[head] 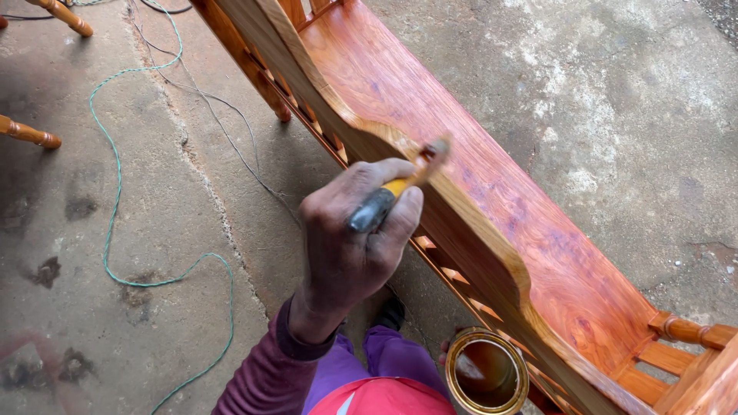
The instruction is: Applying varnish or wood stain to a wooden bench using a brush.
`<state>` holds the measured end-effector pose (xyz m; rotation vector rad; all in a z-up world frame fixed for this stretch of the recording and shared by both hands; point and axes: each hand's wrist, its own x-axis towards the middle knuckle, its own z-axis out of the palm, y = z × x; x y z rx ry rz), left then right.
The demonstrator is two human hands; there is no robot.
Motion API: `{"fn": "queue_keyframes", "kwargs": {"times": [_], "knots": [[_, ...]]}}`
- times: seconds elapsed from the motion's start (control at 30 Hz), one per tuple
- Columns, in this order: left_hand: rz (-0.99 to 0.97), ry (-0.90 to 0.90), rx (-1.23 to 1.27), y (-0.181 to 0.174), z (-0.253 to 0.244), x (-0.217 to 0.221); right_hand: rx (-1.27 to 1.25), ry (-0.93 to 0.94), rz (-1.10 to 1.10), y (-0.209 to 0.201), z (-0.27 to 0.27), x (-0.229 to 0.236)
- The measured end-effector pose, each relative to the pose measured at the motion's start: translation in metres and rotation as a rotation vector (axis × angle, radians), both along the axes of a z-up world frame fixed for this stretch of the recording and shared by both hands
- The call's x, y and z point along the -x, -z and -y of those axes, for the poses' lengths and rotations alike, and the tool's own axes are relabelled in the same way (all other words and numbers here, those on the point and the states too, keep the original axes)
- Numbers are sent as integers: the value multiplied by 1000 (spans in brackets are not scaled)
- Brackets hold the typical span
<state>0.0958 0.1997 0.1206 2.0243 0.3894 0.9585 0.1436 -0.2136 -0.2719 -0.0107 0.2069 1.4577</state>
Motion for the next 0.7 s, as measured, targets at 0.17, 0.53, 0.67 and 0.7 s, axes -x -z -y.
{"fn": "queue_keyframes", "kwargs": {"times": [0.17, 0.53, 0.67, 0.7], "knots": [[-60, -92, -80, 12, 20, -1, -16, 7, 23, 4, 3, -2], [112, 271, 338, 23, 0, -1, -35, 64, 81, 23, -10, 13], [69, 128, 517, 51, -62, 4, -164, 130, 118, 7, -33, 22], [36, 45, 606, 56, -82, 3, -141, 98, 51, -5, -40, 24]]}}
